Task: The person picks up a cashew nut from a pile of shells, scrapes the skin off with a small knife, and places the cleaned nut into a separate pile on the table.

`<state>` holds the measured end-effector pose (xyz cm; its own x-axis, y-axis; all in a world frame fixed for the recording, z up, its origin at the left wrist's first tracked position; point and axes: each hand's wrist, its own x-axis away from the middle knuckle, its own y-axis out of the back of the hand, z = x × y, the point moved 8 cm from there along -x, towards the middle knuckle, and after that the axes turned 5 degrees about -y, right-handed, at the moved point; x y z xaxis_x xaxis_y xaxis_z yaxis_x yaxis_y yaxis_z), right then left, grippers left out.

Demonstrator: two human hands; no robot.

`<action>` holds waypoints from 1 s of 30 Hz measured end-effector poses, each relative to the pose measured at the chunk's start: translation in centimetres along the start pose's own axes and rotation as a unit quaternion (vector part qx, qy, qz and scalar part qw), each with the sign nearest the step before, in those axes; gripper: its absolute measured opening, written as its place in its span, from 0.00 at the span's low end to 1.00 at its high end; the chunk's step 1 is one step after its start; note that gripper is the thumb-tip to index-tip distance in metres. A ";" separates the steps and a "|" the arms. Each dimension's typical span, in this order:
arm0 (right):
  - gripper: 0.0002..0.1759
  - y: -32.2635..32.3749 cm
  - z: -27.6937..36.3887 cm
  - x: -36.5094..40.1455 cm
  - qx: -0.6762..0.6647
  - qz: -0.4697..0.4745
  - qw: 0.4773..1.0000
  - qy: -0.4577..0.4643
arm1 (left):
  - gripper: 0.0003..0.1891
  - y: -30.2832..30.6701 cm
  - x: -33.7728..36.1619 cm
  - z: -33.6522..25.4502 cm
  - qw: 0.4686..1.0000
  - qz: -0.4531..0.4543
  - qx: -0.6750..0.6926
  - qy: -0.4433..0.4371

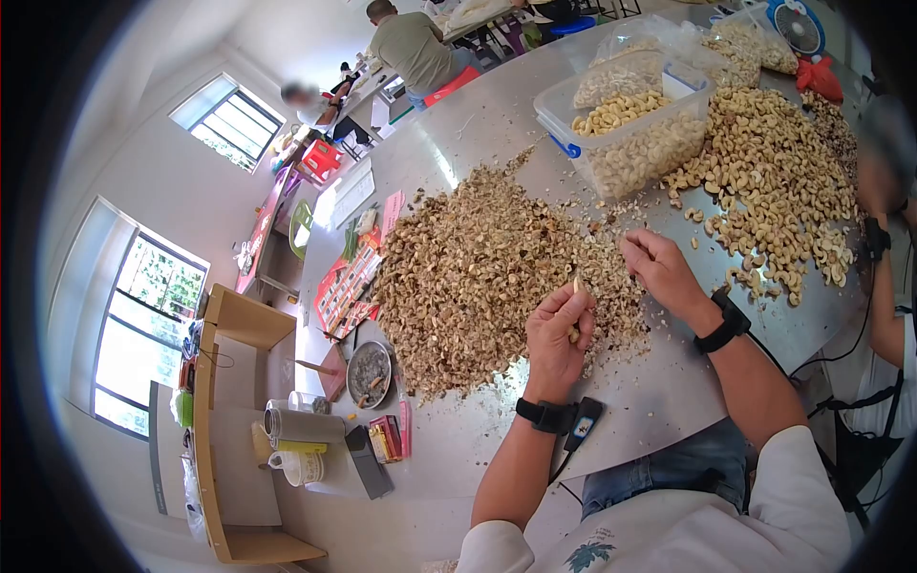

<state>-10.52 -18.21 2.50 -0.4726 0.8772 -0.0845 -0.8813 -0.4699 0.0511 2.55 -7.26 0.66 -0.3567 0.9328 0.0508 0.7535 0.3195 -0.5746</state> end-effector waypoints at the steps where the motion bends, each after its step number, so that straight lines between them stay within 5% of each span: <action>1: 0.14 0.0 0.1 0.0 0.011 -0.003 1.000 0.006 | 0.07 -0.1 0.0 0.0 1.000 -0.001 0.000 -0.001; 13: 0.13 -0.1 0.3 0.4 0.038 -0.018 0.999 0.001 | 0.10 -0.2 0.3 -0.2 0.999 0.014 -0.042 -0.005; 17: 0.14 -0.1 -1.6 -0.3 0.089 -0.029 0.989 0.112 | 0.09 -0.8 0.6 -0.5 0.999 0.000 -0.045 0.002; 22: 0.15 1.0 -0.7 -0.2 0.049 -0.036 0.997 0.040 | 0.08 -1.4 0.2 -0.4 0.993 0.059 -0.085 -0.059; 27: 0.17 0.8 -2.3 -0.5 -0.013 -0.010 1.000 -0.005 | 0.08 -1.2 1.2 -0.2 0.998 -0.017 -0.062 0.000; 30: 0.17 0.6 -1.5 0.0 -0.035 -0.013 0.999 -0.035 | 0.08 -0.4 0.9 0.1 0.999 0.015 -0.030 0.013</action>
<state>-11.09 -18.68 1.09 -0.4497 0.8930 -0.0146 -0.8928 -0.4500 -0.0198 1.87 -6.55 0.80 -0.3206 0.9456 0.0559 0.7951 0.3007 -0.5267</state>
